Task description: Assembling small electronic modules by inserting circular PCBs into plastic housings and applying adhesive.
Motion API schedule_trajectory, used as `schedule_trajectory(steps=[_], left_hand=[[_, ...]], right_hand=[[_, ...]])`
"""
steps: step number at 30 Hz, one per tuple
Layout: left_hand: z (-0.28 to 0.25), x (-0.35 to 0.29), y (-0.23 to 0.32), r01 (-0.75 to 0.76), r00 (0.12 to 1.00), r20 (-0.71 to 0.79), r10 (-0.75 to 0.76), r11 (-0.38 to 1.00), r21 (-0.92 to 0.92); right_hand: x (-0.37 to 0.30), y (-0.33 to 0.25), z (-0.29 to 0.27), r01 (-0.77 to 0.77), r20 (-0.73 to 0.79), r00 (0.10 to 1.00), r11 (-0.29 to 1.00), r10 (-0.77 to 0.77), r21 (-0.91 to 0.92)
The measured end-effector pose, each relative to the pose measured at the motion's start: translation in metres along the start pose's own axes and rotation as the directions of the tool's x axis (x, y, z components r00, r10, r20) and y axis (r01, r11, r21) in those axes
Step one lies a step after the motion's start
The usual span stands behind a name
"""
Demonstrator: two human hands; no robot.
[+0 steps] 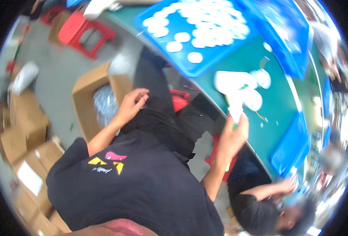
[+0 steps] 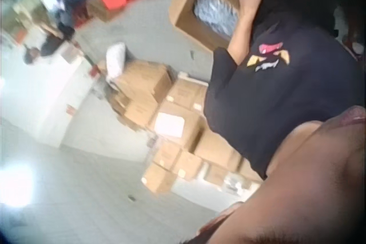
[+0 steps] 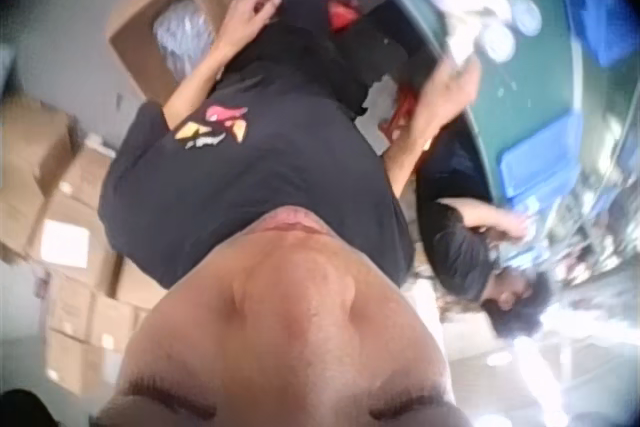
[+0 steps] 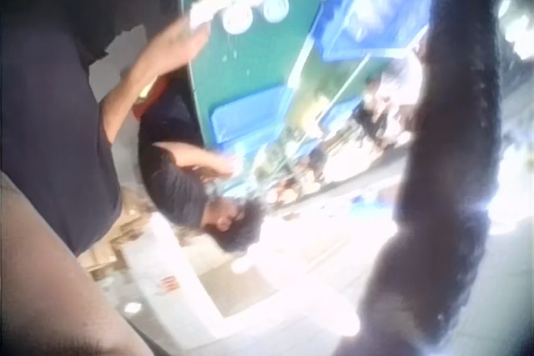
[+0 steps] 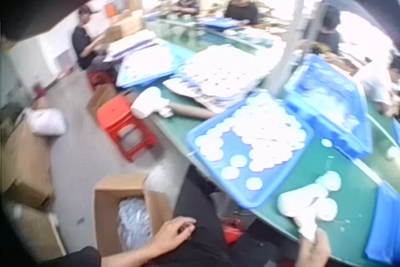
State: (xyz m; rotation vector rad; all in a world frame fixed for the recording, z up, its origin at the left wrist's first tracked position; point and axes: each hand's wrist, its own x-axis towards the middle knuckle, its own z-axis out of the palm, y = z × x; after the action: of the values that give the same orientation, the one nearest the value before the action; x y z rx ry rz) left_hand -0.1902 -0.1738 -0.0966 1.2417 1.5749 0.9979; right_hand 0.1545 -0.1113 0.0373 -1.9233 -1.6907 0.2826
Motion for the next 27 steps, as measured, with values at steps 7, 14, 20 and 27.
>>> schedule_trajectory(steps=[7, 14, 20, 27], left_hand=[[-0.026, -0.042, -0.104, 0.186, 0.935, -0.330, -0.130, 0.972, 0.142], [-0.016, -0.077, -0.151, 0.316, 0.668, -0.649, -0.363, 0.929, -0.194], [-0.010, -0.084, -0.239, 0.352, 0.298, -0.799, -0.522, 0.838, -0.416], [0.083, -0.128, -0.433, 0.638, 0.026, -0.451, -0.892, 0.363, -0.680]], right_hand=[[0.026, 0.038, -0.002, -0.016, -0.138, 0.990, 0.975, -0.015, -0.221], [-0.005, -0.063, 0.020, 0.377, -0.075, 0.911, 0.892, -0.406, -0.248], [-0.051, -0.211, 0.137, 0.346, 0.439, 0.720, 0.827, -0.537, 0.444], [-0.194, -0.305, 0.417, 0.329, 0.794, -0.134, 0.729, -0.593, 0.600]])
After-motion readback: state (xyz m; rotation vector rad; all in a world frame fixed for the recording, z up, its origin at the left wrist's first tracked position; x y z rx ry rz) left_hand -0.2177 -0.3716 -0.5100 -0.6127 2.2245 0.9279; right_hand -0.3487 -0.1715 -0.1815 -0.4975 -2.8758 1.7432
